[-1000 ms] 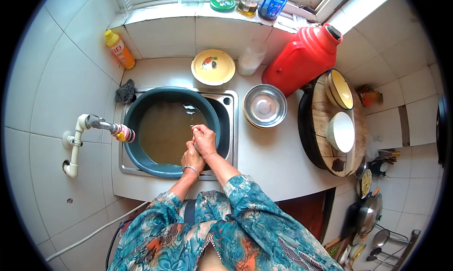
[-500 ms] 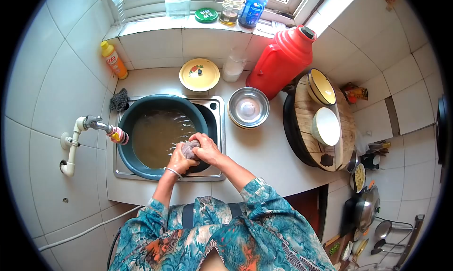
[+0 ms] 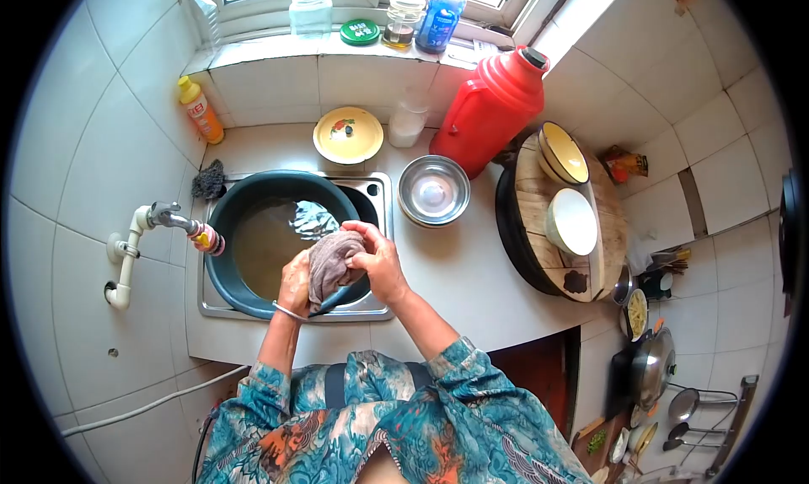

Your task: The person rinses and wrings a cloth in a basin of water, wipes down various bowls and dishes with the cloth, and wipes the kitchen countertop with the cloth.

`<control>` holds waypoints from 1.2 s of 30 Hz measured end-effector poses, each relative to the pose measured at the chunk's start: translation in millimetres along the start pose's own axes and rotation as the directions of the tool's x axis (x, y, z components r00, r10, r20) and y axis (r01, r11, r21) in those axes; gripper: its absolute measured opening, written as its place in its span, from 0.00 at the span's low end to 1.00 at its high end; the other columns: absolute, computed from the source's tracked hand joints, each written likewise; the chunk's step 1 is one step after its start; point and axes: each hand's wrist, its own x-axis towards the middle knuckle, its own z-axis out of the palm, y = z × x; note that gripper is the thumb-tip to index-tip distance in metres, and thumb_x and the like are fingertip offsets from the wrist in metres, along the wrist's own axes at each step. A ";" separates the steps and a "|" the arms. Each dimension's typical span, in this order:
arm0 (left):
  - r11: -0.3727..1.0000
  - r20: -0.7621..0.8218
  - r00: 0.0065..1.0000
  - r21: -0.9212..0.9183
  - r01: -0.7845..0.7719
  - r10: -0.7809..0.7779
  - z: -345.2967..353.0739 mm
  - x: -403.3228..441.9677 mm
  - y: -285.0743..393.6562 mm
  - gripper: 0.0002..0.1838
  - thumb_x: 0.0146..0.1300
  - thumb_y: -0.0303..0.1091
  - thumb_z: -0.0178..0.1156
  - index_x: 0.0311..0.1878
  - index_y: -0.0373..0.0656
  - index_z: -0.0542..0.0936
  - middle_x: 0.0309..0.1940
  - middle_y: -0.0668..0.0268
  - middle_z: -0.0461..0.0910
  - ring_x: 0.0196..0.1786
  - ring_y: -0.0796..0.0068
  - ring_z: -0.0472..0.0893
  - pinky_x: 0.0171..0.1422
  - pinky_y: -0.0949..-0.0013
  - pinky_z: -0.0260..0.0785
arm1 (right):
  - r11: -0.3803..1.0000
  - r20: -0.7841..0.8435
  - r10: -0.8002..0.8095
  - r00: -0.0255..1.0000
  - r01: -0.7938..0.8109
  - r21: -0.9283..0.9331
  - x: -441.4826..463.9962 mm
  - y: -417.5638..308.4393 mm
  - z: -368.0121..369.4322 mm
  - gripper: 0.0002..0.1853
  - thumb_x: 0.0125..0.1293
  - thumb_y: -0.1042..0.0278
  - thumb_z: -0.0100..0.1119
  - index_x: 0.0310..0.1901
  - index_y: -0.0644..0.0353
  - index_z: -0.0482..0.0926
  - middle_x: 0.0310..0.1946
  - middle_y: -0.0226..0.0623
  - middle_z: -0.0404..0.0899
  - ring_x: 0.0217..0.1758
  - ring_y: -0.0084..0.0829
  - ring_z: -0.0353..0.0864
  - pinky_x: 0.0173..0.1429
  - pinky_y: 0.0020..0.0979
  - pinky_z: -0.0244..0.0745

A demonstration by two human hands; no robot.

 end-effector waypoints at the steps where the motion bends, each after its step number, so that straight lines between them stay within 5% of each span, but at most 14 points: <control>1: 0.999 0.018 1.000 -0.040 0.016 -0.015 8.3 -9.6 17.4 0.24 0.72 0.49 0.50 0.57 0.36 0.74 0.41 0.64 0.80 0.40 0.79 0.80 0.38 0.76 0.74 | 1.000 -0.046 -0.012 0.999 0.013 0.014 -0.2 0.3 -0.5 0.28 0.50 0.79 0.55 0.58 0.65 0.72 0.48 0.36 0.77 0.51 0.25 0.76 0.58 0.25 0.70; 4: 0.979 0.007 1.000 0.202 -0.029 0.028 40.1 -33.8 48.6 0.31 0.66 0.50 0.54 0.65 0.38 0.69 0.45 0.61 0.80 0.36 0.75 0.80 0.34 0.75 0.75 | 0.993 -0.230 -0.086 0.969 0.063 -0.104 3.9 15.0 -4.8 0.26 0.59 0.72 0.62 0.60 0.65 0.71 0.49 0.39 0.78 0.51 0.27 0.77 0.59 0.28 0.71; 7: 0.735 0.164 0.939 0.587 -0.339 0.303 41.0 -34.3 32.8 0.29 0.60 0.34 0.60 0.64 0.32 0.68 0.57 0.54 0.74 0.60 0.64 0.74 0.66 0.66 0.64 | 0.995 -0.222 -0.054 0.974 0.035 -0.089 0.3 15.3 -9.0 0.27 0.60 0.70 0.64 0.61 0.66 0.70 0.50 0.41 0.78 0.52 0.28 0.78 0.58 0.28 0.72; 12: 0.724 0.070 0.926 0.602 -0.336 0.371 36.6 -35.9 27.8 0.22 0.61 0.29 0.54 0.58 0.33 0.73 0.53 0.54 0.77 0.56 0.66 0.77 0.63 0.66 0.66 | 0.970 -0.011 -0.085 0.996 0.080 -0.231 -19.3 16.6 -27.3 0.30 0.58 0.74 0.63 0.63 0.65 0.67 0.46 0.35 0.78 0.40 0.21 0.78 0.42 0.21 0.76; 14: 0.620 0.133 0.919 0.702 -0.352 0.371 29.5 -33.7 32.8 0.16 0.60 0.29 0.54 0.50 0.34 0.77 0.47 0.55 0.77 0.50 0.62 0.79 0.57 0.65 0.69 | 0.947 0.086 -0.100 0.991 0.122 -0.298 -27.5 19.4 -38.7 0.33 0.54 0.76 0.62 0.64 0.65 0.66 0.52 0.40 0.77 0.55 0.28 0.77 0.61 0.28 0.72; 16: 0.242 0.286 0.820 0.862 -0.446 0.495 37.6 -37.4 48.0 0.11 0.58 0.29 0.55 0.43 0.35 0.77 0.38 0.55 0.76 0.42 0.56 0.77 0.49 0.64 0.70 | 0.810 0.163 -0.233 0.959 0.284 -0.513 -37.7 9.3 -49.6 0.34 0.51 0.77 0.61 0.64 0.63 0.67 0.51 0.44 0.77 0.52 0.35 0.79 0.58 0.32 0.74; 22: 0.788 0.116 0.903 0.452 -0.419 0.414 117.2 -84.7 134.5 0.12 0.59 0.27 0.57 0.44 0.32 0.79 0.39 0.65 0.80 0.38 0.78 0.78 0.45 0.75 0.71 | 0.691 0.094 -0.286 0.954 0.273 -0.669 -45.1 4.5 -68.5 0.22 0.56 0.74 0.58 0.55 0.60 0.74 0.50 0.45 0.77 0.56 0.48 0.75 0.57 0.41 0.73; 26: 0.907 -0.008 0.910 -0.085 -0.413 0.414 112.4 -68.4 155.3 0.18 0.60 0.28 0.58 0.53 0.31 0.75 0.43 0.61 0.81 0.44 0.78 0.79 0.50 0.73 0.74 | 0.556 0.086 -0.640 0.763 0.538 -0.633 -39.5 -24.8 -54.6 0.16 0.58 0.73 0.57 0.49 0.60 0.77 0.46 0.41 0.79 0.49 0.47 0.78 0.52 0.41 0.74; 28: 0.565 0.110 0.897 0.741 -0.362 0.429 61.6 -27.4 124.3 0.11 0.65 0.33 0.58 0.42 0.32 0.79 0.31 0.68 0.81 0.37 0.83 0.78 0.42 0.75 0.72 | 0.587 0.079 -0.547 0.833 0.450 -0.674 -31.3 -22.2 -57.0 0.12 0.64 0.64 0.56 0.45 0.62 0.78 0.40 0.46 0.80 0.40 0.49 0.80 0.47 0.43 0.75; 31: 0.497 0.141 0.826 0.739 -0.454 0.545 117.6 -46.6 159.7 0.11 0.65 0.34 0.59 0.37 0.33 0.79 0.28 0.70 0.79 0.33 0.85 0.75 0.38 0.75 0.70 | 0.822 0.010 -0.249 0.968 0.217 -0.527 -17.3 -32.9 -55.6 0.19 0.69 0.52 0.52 0.40 0.63 0.77 0.31 0.52 0.79 0.37 0.53 0.80 0.43 0.45 0.75; 32: 0.715 0.042 0.836 0.497 -0.493 0.547 132.1 -49.2 163.0 0.11 0.65 0.34 0.58 0.36 0.33 0.78 0.26 0.70 0.78 0.31 0.85 0.74 0.37 0.74 0.70 | 0.920 0.030 -0.232 0.972 0.229 -0.317 -19.5 -41.0 -47.0 0.18 0.68 0.52 0.52 0.40 0.61 0.77 0.34 0.52 0.80 0.41 0.52 0.80 0.44 0.44 0.76; 34: 0.616 0.072 0.779 0.568 -0.545 0.623 128.2 -33.7 153.1 0.11 0.65 0.34 0.59 0.37 0.34 0.79 0.25 0.68 0.78 0.31 0.83 0.74 0.37 0.73 0.71 | 0.457 0.365 -0.374 0.853 0.512 -0.728 -29.2 -50.6 -41.0 0.16 0.67 0.52 0.52 0.41 0.58 0.79 0.38 0.51 0.80 0.43 0.51 0.81 0.46 0.44 0.76; 35: 0.413 0.196 0.847 0.804 -0.427 0.494 97.8 -21.3 143.0 0.09 0.64 0.33 0.59 0.37 0.35 0.80 0.26 0.66 0.80 0.31 0.82 0.76 0.38 0.74 0.71 | 0.493 0.397 -0.066 0.916 0.376 -0.785 -24.5 -56.1 -42.6 0.15 0.66 0.53 0.52 0.42 0.56 0.79 0.39 0.49 0.81 0.43 0.51 0.81 0.46 0.44 0.77; 36: 0.005 0.265 0.826 0.951 -0.308 0.498 91.9 -22.6 145.9 0.08 0.63 0.32 0.60 0.36 0.35 0.80 0.27 0.65 0.81 0.32 0.80 0.77 0.38 0.74 0.71 | 0.556 0.329 -0.170 0.929 0.366 -0.746 -23.5 -57.8 -42.5 0.15 0.66 0.53 0.53 0.42 0.56 0.80 0.39 0.49 0.81 0.43 0.51 0.81 0.46 0.44 0.77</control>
